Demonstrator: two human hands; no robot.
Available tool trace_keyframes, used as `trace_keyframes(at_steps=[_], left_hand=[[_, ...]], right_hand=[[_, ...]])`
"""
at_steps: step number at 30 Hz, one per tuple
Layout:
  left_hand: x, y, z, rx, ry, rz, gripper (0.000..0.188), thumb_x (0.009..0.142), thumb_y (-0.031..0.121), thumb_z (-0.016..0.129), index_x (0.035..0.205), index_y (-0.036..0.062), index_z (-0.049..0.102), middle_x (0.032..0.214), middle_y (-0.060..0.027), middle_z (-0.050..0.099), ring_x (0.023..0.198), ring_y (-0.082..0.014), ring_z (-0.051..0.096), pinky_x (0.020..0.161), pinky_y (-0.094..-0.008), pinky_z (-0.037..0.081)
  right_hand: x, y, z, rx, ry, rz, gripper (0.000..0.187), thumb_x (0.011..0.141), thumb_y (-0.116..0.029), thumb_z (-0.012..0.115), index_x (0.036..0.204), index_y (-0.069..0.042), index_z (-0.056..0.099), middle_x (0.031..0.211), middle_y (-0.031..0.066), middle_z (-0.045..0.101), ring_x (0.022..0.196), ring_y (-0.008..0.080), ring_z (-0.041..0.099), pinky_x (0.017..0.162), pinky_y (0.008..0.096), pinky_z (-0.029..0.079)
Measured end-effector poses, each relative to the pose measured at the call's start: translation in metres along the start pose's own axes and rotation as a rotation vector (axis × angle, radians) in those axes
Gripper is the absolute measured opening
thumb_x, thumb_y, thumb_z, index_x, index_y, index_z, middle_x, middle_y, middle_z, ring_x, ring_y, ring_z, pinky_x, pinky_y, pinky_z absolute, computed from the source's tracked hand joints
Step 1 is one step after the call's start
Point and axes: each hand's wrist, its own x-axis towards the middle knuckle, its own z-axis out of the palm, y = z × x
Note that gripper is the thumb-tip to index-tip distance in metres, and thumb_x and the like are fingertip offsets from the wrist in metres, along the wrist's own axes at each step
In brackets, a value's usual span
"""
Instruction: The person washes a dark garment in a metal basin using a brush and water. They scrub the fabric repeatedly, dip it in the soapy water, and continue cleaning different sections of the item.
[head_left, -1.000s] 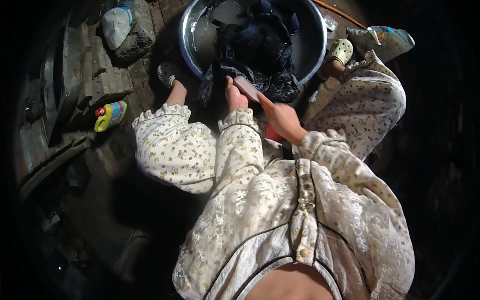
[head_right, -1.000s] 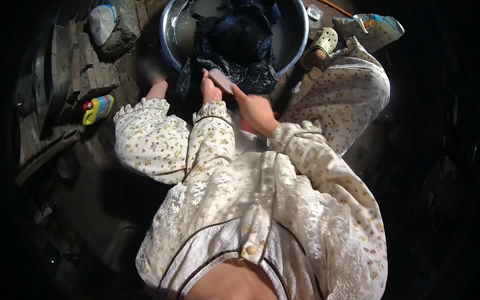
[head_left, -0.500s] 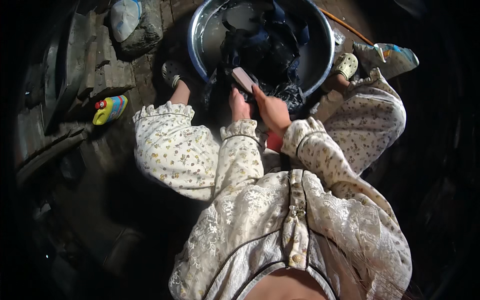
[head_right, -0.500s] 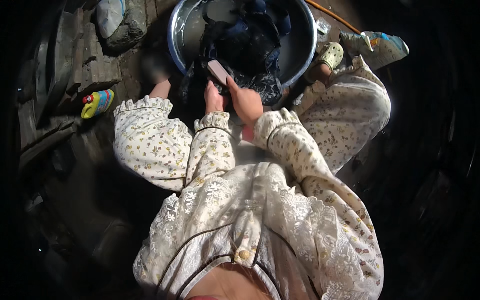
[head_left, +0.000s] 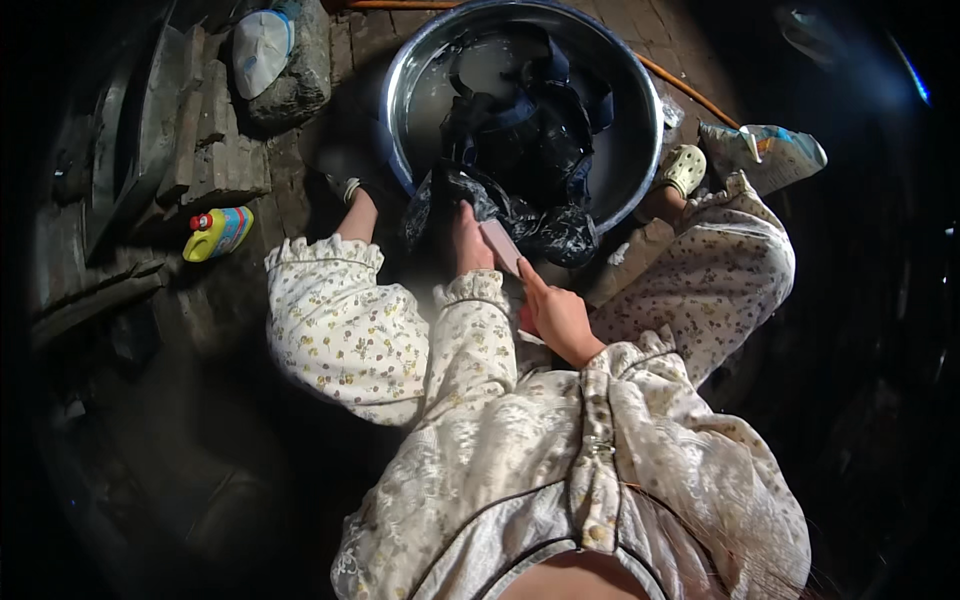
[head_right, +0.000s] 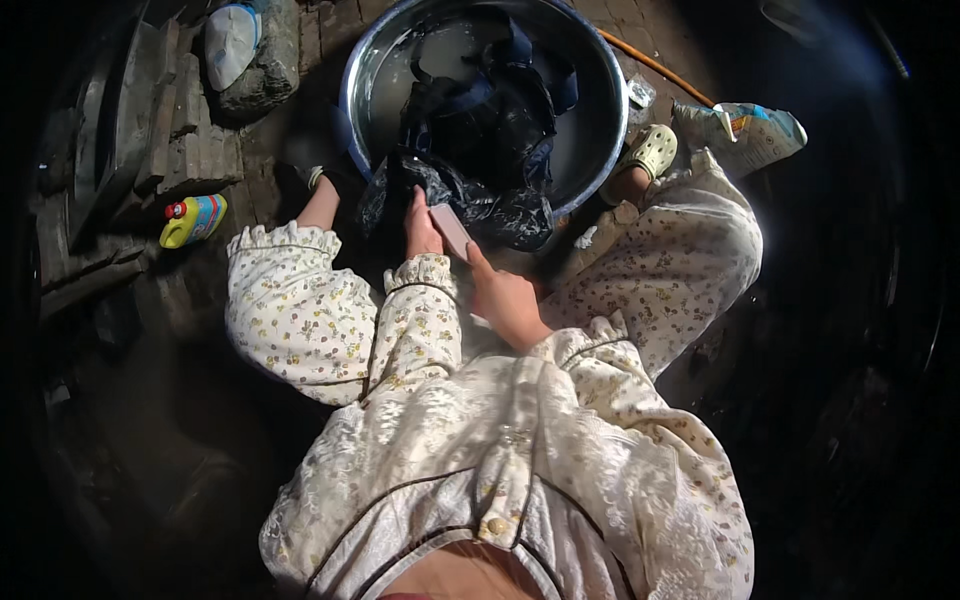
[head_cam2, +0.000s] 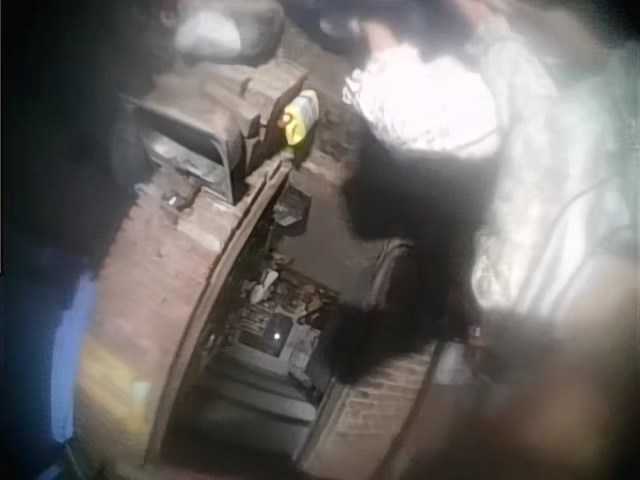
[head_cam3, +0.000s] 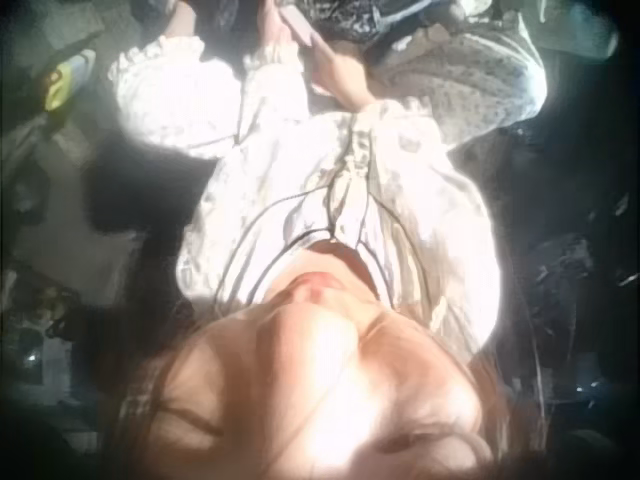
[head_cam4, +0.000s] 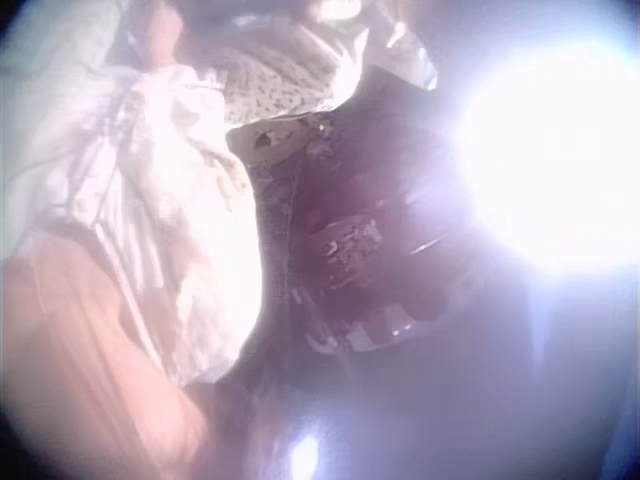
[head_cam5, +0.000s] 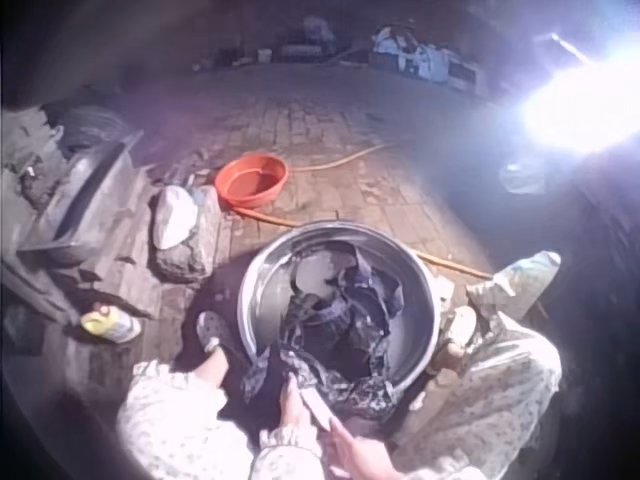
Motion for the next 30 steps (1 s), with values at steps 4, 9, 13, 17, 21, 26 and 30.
trace_keyframes(at_steps=[4,9,13,17,21,26,30], left_hand=[[0.015,-0.021,-0.02,0.229,-0.379,0.287,0.039,0.094,0.032,0.043,0.115,0.0006,0.052,0.11,-0.0081,0.055,0.099,-0.0202,0.054,0.086,-0.0329,0.045],[0.007,-0.005,-0.013,-0.006,-0.09,-0.01,0.061,0.092,0.044,0.045,0.131,-0.0012,0.036,0.133,-0.0127,0.04,0.119,-0.0228,0.043,0.096,-0.0348,0.039],[0.002,-0.017,-0.002,0.047,0.035,0.205,0.055,0.092,0.042,0.046,0.126,-0.0006,0.044,0.127,-0.0101,0.048,0.112,-0.0225,0.049,0.096,-0.035,0.04],[-0.008,-0.015,-0.001,-0.307,0.02,0.052,0.051,0.09,0.038,0.051,0.125,0.001,0.046,0.125,-0.0082,0.05,0.112,-0.0213,0.049,0.095,-0.0343,0.04],[-0.026,-0.02,0.023,-0.135,-0.075,0.209,0.039,0.086,0.03,0.06,0.114,0.0044,0.052,0.111,-0.0054,0.054,0.099,-0.0175,0.053,0.083,-0.0321,0.044],[-0.065,-0.012,0.062,-0.22,-0.399,0.089,0.03,0.094,0.029,0.047,0.112,0.0044,0.049,0.108,-0.0063,0.055,0.101,-0.0158,0.053,0.087,-0.0295,0.043],[-0.053,-0.003,0.051,-0.268,-0.439,0.204,0.031,0.097,0.028,0.04,0.114,0.0038,0.049,0.112,-0.0085,0.055,0.104,-0.0178,0.053,0.089,-0.0303,0.042]], right_hand=[[0.064,0.015,-0.007,0.042,0.115,0.01,0.036,0.089,-0.019,0.049,0.125,-0.016,0.05,0.074,0.0199,0.061,0.062,0.0381,0.058,0.055,0.0443,0.045],[0.146,0.059,-0.009,0.652,0.105,0.094,0.029,0.086,-0.019,0.06,0.111,-0.003,0.059,0.076,0.008,0.062,0.067,0.0166,0.058,0.064,0.028,0.046],[0.163,0.101,0.02,0.378,-0.106,-0.054,0.031,0.075,-0.022,0.069,0.096,-0.001,0.063,0.074,0.0074,0.062,0.069,0.0118,0.056,0.065,0.0294,0.046],[0.162,0.092,0.031,0.417,-0.415,0.078,0.033,0.075,-0.025,0.07,0.095,0.0,0.063,0.067,0.005,0.059,0.061,0.0115,0.052,0.056,0.0295,0.043],[0.152,0.068,-0.01,0.492,-0.326,0.154,0.026,0.078,-0.024,0.068,0.09,-0.001,0.063,0.065,0.0006,0.056,0.058,0.0065,0.046,0.051,0.0245,0.039],[0.161,0.035,-0.058,0.614,-0.095,-0.022,0.029,0.079,-0.028,0.067,0.081,0.001,0.062,0.067,0.0029,0.057,0.063,0.0085,0.051,0.057,0.0261,0.04],[0.168,0.005,-0.085,0.401,-0.024,-0.087,0.028,0.082,-0.025,0.065,0.088,0.002,0.062,0.068,0.0015,0.054,0.064,0.0067,0.048,0.058,0.0236,0.039]])
